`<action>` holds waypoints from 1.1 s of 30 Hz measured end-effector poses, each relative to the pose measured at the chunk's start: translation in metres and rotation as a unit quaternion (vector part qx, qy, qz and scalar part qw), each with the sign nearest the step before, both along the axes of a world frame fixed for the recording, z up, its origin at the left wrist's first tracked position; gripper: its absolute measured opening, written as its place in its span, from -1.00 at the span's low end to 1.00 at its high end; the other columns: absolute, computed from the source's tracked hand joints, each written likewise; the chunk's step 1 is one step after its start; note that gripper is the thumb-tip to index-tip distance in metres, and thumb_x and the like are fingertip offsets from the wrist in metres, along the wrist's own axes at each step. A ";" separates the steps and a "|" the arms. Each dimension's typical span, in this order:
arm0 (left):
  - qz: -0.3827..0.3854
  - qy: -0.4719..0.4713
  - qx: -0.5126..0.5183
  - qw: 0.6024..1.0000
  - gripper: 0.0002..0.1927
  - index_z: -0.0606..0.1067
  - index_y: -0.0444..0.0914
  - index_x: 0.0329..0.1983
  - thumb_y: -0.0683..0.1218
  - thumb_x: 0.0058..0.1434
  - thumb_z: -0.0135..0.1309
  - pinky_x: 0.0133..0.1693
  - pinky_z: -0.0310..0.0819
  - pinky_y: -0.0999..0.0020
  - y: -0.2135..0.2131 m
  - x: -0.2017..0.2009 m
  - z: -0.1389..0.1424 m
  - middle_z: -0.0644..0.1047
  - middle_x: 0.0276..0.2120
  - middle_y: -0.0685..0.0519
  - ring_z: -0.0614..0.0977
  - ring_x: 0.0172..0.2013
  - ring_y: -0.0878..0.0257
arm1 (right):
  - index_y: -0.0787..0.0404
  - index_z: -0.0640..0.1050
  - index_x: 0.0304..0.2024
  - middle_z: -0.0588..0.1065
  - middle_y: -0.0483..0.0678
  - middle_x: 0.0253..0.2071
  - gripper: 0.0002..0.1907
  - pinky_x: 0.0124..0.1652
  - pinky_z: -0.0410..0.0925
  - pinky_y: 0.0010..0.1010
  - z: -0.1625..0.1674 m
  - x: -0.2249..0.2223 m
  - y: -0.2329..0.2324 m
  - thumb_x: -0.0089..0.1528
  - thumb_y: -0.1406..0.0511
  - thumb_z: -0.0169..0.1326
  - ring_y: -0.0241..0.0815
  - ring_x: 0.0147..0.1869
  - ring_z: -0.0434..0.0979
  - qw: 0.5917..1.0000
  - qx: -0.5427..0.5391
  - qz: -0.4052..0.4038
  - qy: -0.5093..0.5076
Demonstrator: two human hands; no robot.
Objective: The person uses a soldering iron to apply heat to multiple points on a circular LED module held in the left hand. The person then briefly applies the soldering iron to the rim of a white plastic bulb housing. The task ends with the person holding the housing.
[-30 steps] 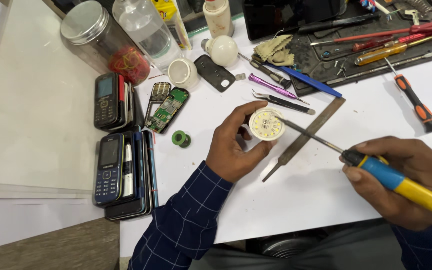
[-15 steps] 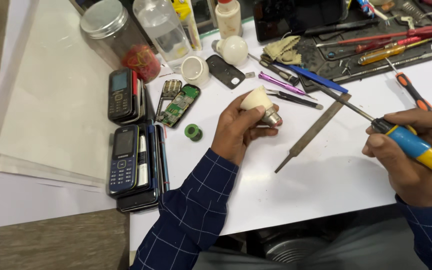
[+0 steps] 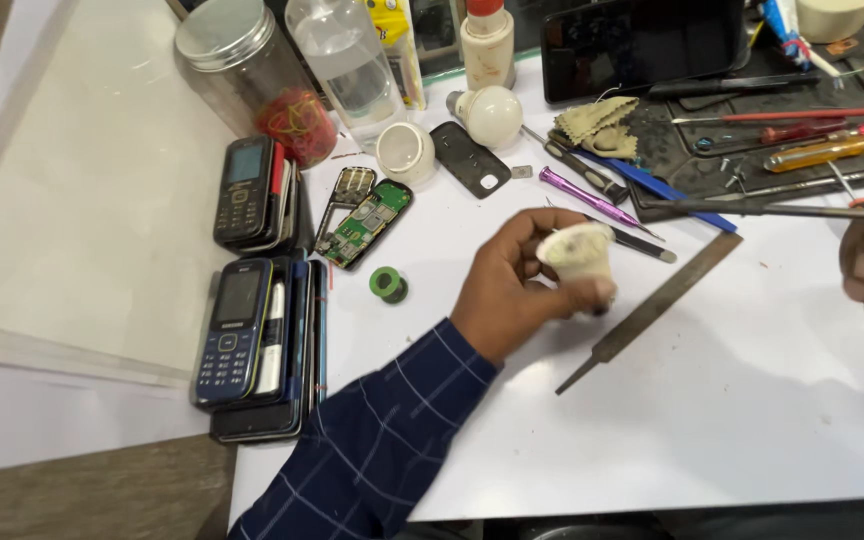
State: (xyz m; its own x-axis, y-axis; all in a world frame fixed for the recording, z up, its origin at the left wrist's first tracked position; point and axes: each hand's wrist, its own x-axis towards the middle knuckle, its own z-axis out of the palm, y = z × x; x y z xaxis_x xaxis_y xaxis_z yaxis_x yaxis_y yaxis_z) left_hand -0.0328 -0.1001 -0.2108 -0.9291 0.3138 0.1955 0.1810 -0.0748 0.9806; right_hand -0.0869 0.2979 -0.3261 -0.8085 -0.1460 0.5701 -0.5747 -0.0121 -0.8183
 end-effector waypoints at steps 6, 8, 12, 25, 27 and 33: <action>0.064 0.084 -0.204 0.973 -0.51 0.60 -0.24 -0.01 -0.11 -0.03 0.47 -0.26 0.55 0.43 0.004 0.007 0.009 0.56 -0.10 0.06 0.62 -0.26 0.28 | 0.32 0.38 -0.01 0.53 0.05 -0.27 -0.79 -0.22 0.50 -0.47 -0.056 -0.051 0.057 0.44 0.31 0.07 -0.27 -0.29 0.59 0.983 0.105 0.146 0.041; 0.054 0.104 -0.170 0.978 -0.55 0.59 -0.24 0.00 -0.10 0.03 0.44 -0.21 0.58 0.48 0.004 0.005 0.013 0.55 -0.06 0.09 0.64 -0.22 0.33 | 0.31 0.39 -0.02 0.53 0.04 -0.28 -0.79 -0.23 0.49 -0.48 -0.066 -0.054 0.062 0.44 0.30 0.07 -0.28 -0.30 0.58 0.977 0.121 0.171 0.046; 0.018 0.087 -0.177 0.980 -0.57 0.59 -0.24 0.02 -0.10 0.08 0.40 -0.24 0.57 0.51 -0.001 0.001 0.017 0.62 -0.10 0.11 0.65 -0.28 0.39 | 0.29 0.40 -0.03 0.53 0.02 -0.31 -0.80 -0.25 0.48 -0.49 -0.077 -0.056 0.061 0.44 0.29 0.07 -0.29 -0.32 0.58 0.968 0.133 0.205 0.056; -0.010 0.077 -0.157 0.985 -0.49 0.58 -0.26 0.07 -0.13 0.02 0.40 -0.19 0.63 0.51 -0.005 -0.004 0.004 0.61 -0.09 0.07 0.69 -0.23 0.39 | 0.24 0.44 -0.07 0.52 -0.05 -0.38 -0.81 -0.33 0.45 -0.51 -0.062 -0.052 0.036 0.43 0.24 0.08 -0.32 -0.38 0.56 0.958 0.133 0.245 0.073; -0.010 0.076 -0.157 0.985 -0.49 0.58 -0.27 0.07 -0.13 0.01 0.40 -0.20 0.63 0.51 -0.006 -0.004 0.004 0.62 -0.09 0.06 0.68 -0.24 0.38 | 0.23 0.45 -0.07 0.51 -0.06 -0.40 -0.82 -0.34 0.45 -0.52 -0.058 -0.054 0.032 0.43 0.23 0.08 -0.33 -0.39 0.55 0.955 0.136 0.252 0.076; -0.013 0.067 -0.155 0.986 -0.48 0.58 -0.27 0.09 -0.15 0.01 0.38 -0.21 0.62 0.50 -0.006 -0.004 0.002 0.62 -0.10 0.06 0.67 -0.26 0.38 | 0.20 0.47 -0.09 0.51 -0.09 -0.43 -0.82 -0.37 0.43 -0.53 -0.049 -0.060 0.023 0.43 0.21 0.08 -0.35 -0.42 0.54 0.949 0.137 0.269 0.090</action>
State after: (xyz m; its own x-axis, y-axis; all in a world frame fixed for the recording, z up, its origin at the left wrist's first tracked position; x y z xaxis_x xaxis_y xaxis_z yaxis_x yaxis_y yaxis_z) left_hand -0.0372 -0.1059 -0.2084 -0.8921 0.4019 0.2064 0.3122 0.2181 0.9246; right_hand -0.1465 0.3206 -0.3751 -0.4683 -0.6724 0.5732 -0.6767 -0.1442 -0.7220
